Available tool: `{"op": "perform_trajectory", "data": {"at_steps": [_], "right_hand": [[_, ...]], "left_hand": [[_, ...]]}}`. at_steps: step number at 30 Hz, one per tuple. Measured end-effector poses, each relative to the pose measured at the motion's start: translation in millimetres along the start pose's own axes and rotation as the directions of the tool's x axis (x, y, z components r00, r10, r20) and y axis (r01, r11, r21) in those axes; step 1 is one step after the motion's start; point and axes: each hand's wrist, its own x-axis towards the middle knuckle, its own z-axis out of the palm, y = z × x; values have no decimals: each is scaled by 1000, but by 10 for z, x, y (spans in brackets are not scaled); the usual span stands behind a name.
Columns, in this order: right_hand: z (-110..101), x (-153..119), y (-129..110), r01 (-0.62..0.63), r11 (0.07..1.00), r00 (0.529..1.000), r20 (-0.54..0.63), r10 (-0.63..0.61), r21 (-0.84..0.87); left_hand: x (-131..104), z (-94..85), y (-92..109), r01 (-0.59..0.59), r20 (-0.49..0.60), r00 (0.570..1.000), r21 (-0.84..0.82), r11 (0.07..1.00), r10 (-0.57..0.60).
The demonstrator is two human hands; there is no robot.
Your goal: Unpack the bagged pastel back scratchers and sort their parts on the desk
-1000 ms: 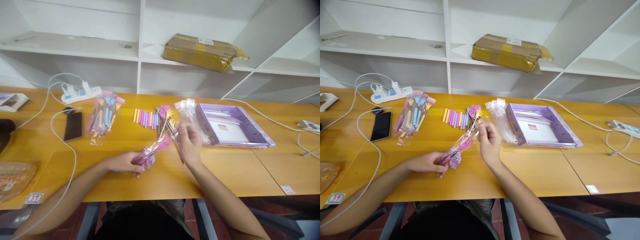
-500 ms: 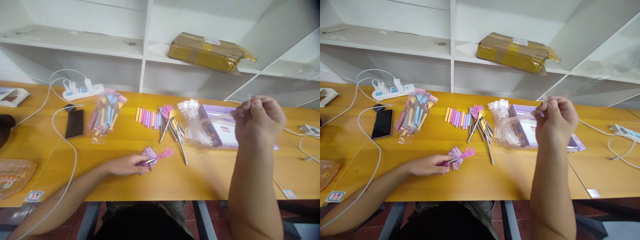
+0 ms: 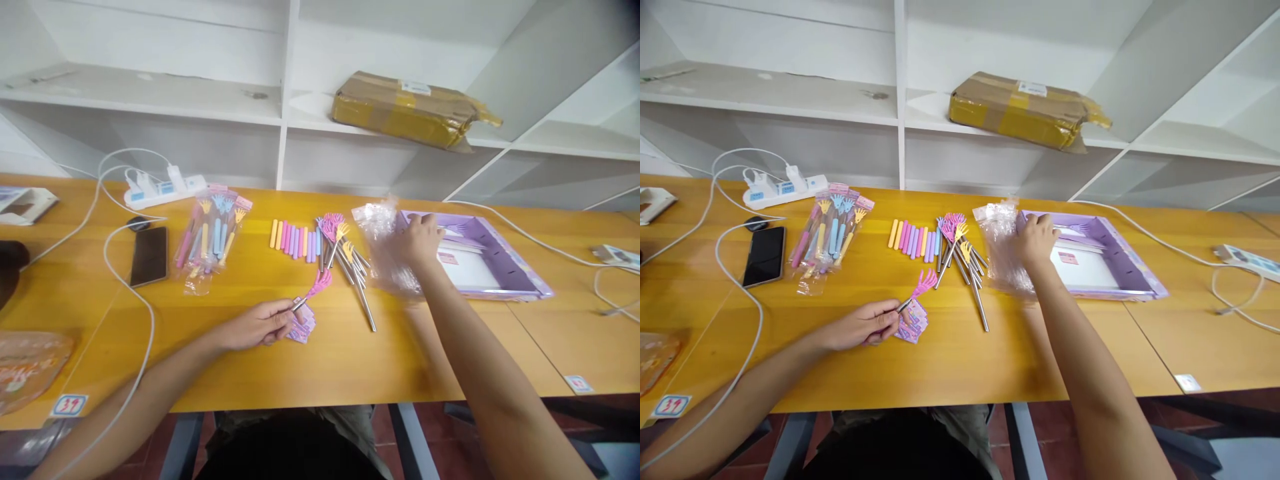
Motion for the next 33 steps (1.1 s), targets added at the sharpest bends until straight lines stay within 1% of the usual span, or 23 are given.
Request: {"op": "perform_trajectory", "data": {"at_steps": [2,3,4,5,6,7,8,9,10,11,12,13,14,15,17,19,22,26,28,29,31,32,33], "right_hand": [[-146,-100,-93,23,994,994,-109,-12,106],[-260,-218,-169,64,976,993,-114,-41,208],[-391,-388,-266,120,937,992,-81,-99,327],[-529,-611,-383,174,869,979,14,-203,463],[-661,-877,-516,213,760,898,184,-401,615],[-775,-1172,-658,195,651,737,329,-591,734],[-864,-1477,-804,131,563,571,402,-716,816],[-920,-1772,-946,52,485,501,398,-769,873],[-942,-2039,-1076,-18,432,463,390,-796,902],[-934,-2265,-1188,-121,381,498,388,-776,917],[-902,-2442,-1278,-218,337,553,400,-730,916],[-857,-2570,-1344,-313,294,594,427,-682,903],[-810,-2653,-1388,-409,245,613,464,-640,879],[-770,-2699,-1411,-504,195,606,506,-614,841],[-745,-2718,-1418,-680,82,545,578,-608,728],[-804,-2698,-1399,-795,-29,490,614,-618,605],[-976,-2687,-1369,-851,-105,457,625,-633,515],[-1112,-2764,-1344,-858,-124,460,639,-617,498],[-1112,-2789,-1284,-857,-132,470,653,-593,497],[-1107,-2778,-1219,-858,-140,476,663,-578,494],[-1109,-2689,-985,-850,-157,501,680,-534,503],[-1125,-2610,-812,-833,-171,533,682,-500,526],[-1151,-2514,-609,-808,-178,573,678,-461,562]], "left_hand": [[-6,12,14,-34,-44,998,79,996,38],[-11,21,16,-53,-81,995,140,989,64],[-16,34,14,-68,-122,988,222,973,97],[-20,51,6,-79,-159,978,323,943,136],[-22,72,-9,-90,-183,965,434,896,185],[-20,95,-34,-106,-183,953,551,828,244],[-15,121,-66,-138,-147,938,669,730,312],[-7,147,-103,-186,-81,918,777,601,389],[5,172,-142,-238,3,886,860,450,463],[19,195,-178,-279,89,846,914,294,526],[32,213,-207,-299,166,804,943,147,571],[45,227,-225,-294,221,770,955,26,599],[54,236,-232,-272,252,743,960,-65,619],[58,240,-227,-242,267,729,962,-127,630],[53,242,-190,-192,279,719,960,-204,637],[32,245,-137,-158,286,712,955,-250,641],[6,291,-65,-131,301,701,945,-298,646],[19,408,-39,-125,312,698,939,-320,644],[9,389,-61,-141,319,711,938,-317,627],[-13,333,-75,-146,318,721,938,-313,616],[-96,116,-94,-127,276,754,952,-280,596],[-152,-34,-92,-91,223,777,965,-245,588],[-210,-194,-81,-39,141,801,982,-184,582]]}}
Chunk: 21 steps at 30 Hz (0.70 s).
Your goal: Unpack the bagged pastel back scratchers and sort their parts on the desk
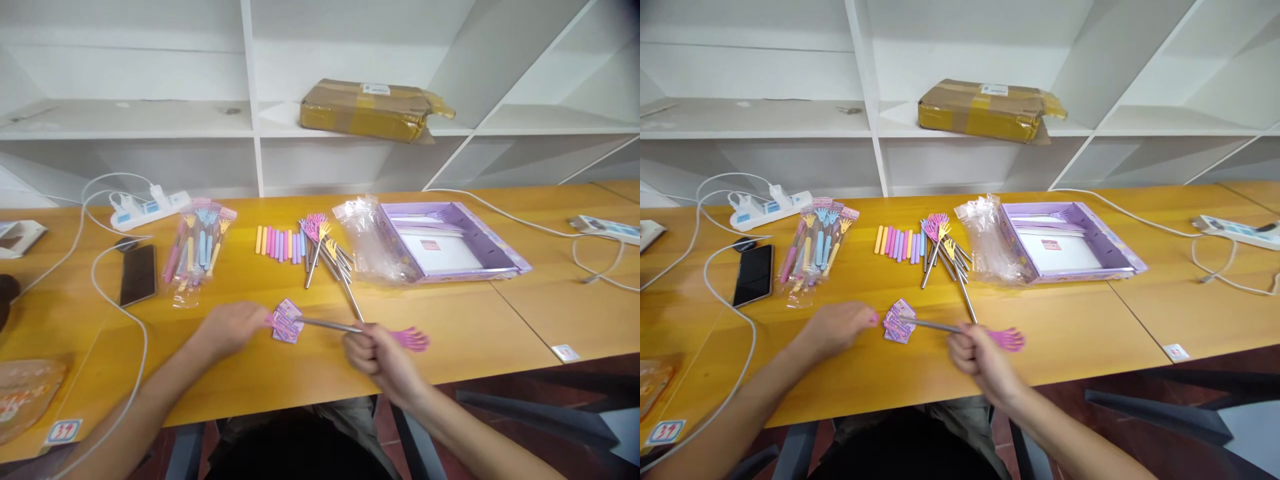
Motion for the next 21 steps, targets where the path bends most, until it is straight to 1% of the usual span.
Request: {"op": "perform_trajectory", "data": {"at_steps": [1,2,3,4,5,6,7,8,10,12,13,14,15,16,17,18,19,20,21], "right_hand": [[-192,-65,-148,72,997,996,-42,-73,-22],[-386,-134,-304,141,989,985,-91,-145,-49],[-569,-199,-460,200,975,968,-133,-212,-99],[-728,-251,-605,256,951,945,-163,-285,-176],[-855,-284,-732,304,914,920,-167,-355,-268],[-944,-291,-836,340,865,897,-148,-416,-369],[-993,-267,-916,359,809,882,-114,-458,-466],[-1004,-210,-973,367,751,872,-79,-484,-548],[-935,-4,-1030,348,660,868,-35,-494,-666],[-786,301,-1034,311,588,868,-29,-496,-746],[-696,475,-1022,298,537,856,-29,-517,-789],[-603,656,-1001,276,463,839,-23,-543,-842],[-511,837,-972,230,353,822,-13,-569,-907],[-426,1011,-937,161,219,808,1,-589,-962],[-350,1173,-897,76,80,813,15,-582,-994],[-287,1318,-853,0,-36,827,20,-561,-999],[-237,1444,-809,-56,-123,846,18,-533,-991],[-202,1549,-767,-90,-176,863,11,-505,-980],[-178,1631,-729,-106,-204,874,6,-486,-973]], "left_hand": [[-51,-28,-156,108,41,993,-10,994,-107],[-83,-55,-296,243,54,969,0,970,-243],[-92,-77,-411,380,67,923,6,925,-380],[-75,-89,-497,506,75,860,1,863,-505],[-34,-88,-555,598,88,799,-18,801,-595],[27,-71,-590,656,106,753,-45,753,-649],[103,-40,-613,685,124,728,-78,725,-674],[187,3,-632,691,141,723,-106,715,-677],[366,110,-691,689,150,724,-131,712,-673],[546,219,-799,705,130,710,-117,700,-693],[636,268,-866,715,110,699,-103,691,-707],[724,311,-936,726,87,687,-89,682,-721],[808,349,-1002,737,67,676,-77,672,-734],[886,383,-1059,746,51,665,-65,662,-745],[954,414,-1103,754,41,657,-56,655,-753],[1009,444,-1131,758,37,652,-49,650,-757],[1050,473,-1144,759,38,651,-45,650,-758],[1074,500,-1142,756,42,655,-44,654,-754],[1084,527,-1128,748,50,663,-46,662,-747]]}}
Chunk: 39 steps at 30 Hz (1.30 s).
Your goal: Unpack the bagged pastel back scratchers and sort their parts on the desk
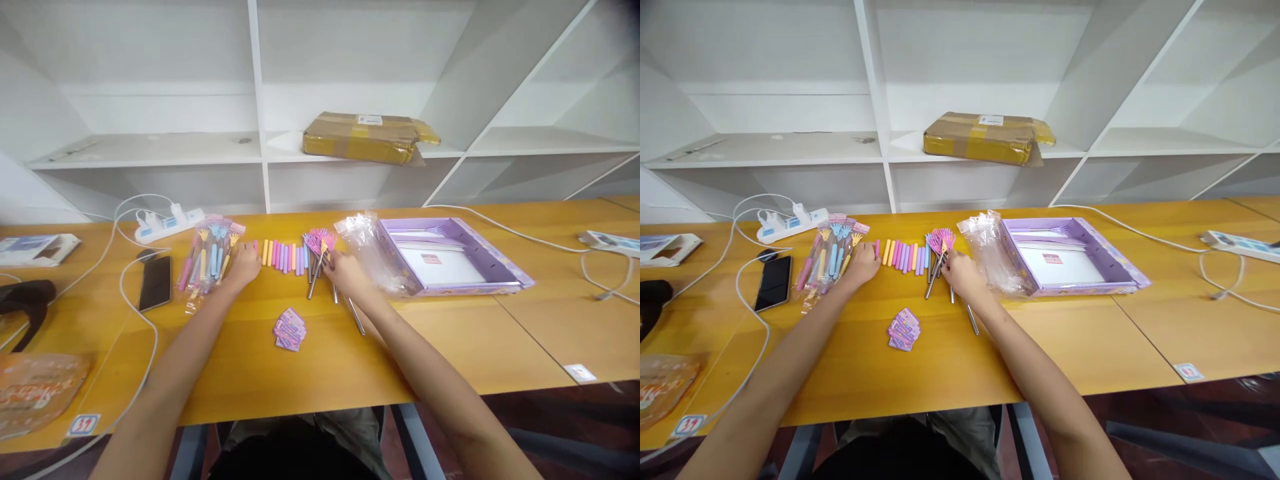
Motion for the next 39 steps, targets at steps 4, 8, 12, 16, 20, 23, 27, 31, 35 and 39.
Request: {"op": "perform_trajectory", "data": {"at_steps": [4,8,12,16,20,23,27,31,35,39], "right_hand": [[138,83,-57,17,995,998,64,-10,-102],[127,71,-53,53,982,993,115,-32,-181],[82,3,-10,88,972,990,124,-62,-217],[27,-159,72,106,974,994,44,-100,-198],[-37,-342,174,100,993,990,-97,-105,-58],[-37,-415,271,119,990,972,-212,-99,81],[46,-407,416,120,955,943,-333,-23,272],[117,-377,499,132,918,936,-351,9,375],[159,-401,482,171,875,908,-416,38,453],[171,-450,456,175,859,894,-443,67,481]], "left_hand": [[-117,55,10,-71,34,997,-6,997,71],[-190,-65,-92,-83,-2,997,29,996,83],[-148,-293,-271,-34,-77,996,121,992,44],[-60,-398,-353,43,-39,999,324,945,-32],[113,-369,-329,90,3,995,398,913,-99],[272,-367,-332,109,34,990,415,903,-135],[372,-382,-335,118,75,983,431,895,-165],[351,-328,-249,130,67,982,438,890,-177],[372,-321,-100,123,68,984,415,901,-166],[293,-453,55,56,70,994,354,934,-86]]}}
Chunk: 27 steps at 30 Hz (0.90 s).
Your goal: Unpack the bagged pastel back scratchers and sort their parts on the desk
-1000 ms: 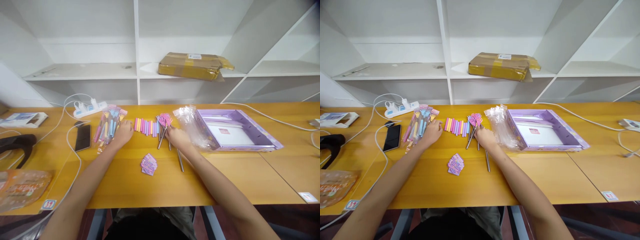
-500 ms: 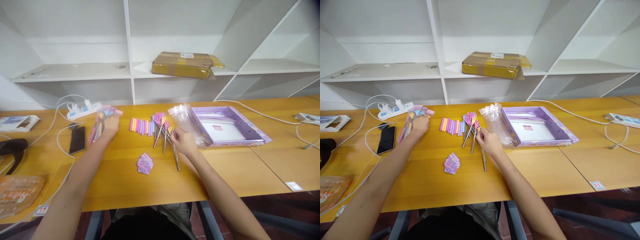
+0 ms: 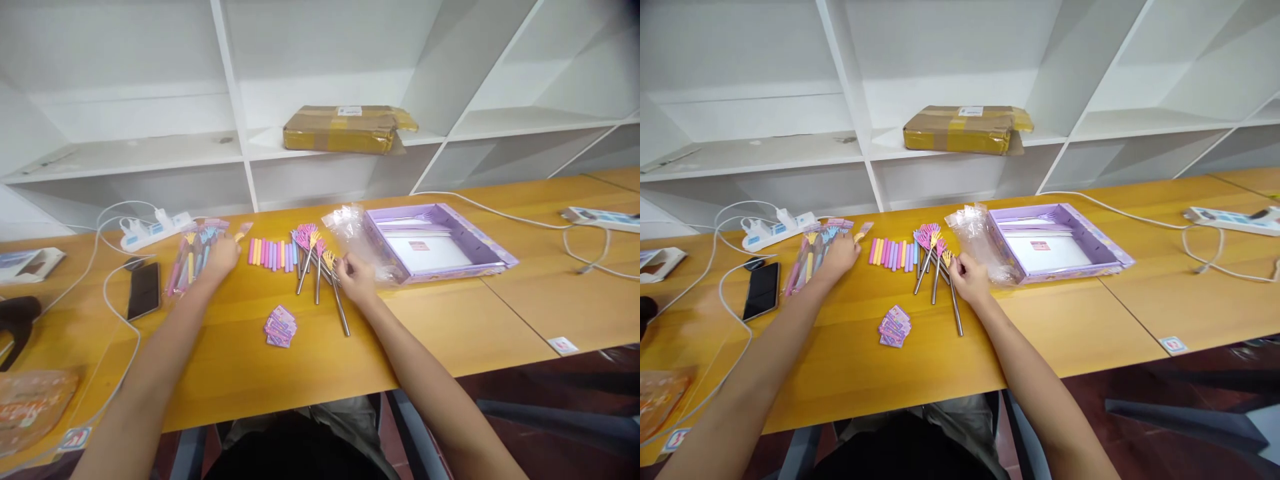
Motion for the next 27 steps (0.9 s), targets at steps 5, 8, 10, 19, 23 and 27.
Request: {"op": "perform_trajectory", "data": {"at_steps": [5,8,10,19,23,27], "right_hand": [[-8,-81,-156,-38,950,994,110,4,309],[84,-200,-357,-154,834,897,428,-107,530],[186,-307,-486,-218,811,816,557,-153,543],[419,-539,-509,-120,862,891,436,-125,492],[298,-489,-513,-61,853,873,442,-207,519],[181,-440,-601,-36,871,838,490,-241,491]], "left_hand": [[-874,26,167,-206,-68,976,-7,979,205],[-1573,138,343,-396,-118,911,7,918,394],[-1876,165,434,-476,-172,873,-101,874,456],[-1877,79,287,-265,22,892,-784,561,452],[-1887,34,268,-190,113,838,-857,479,534],[-1889,-9,282,-154,133,808,-893,424,573]]}}
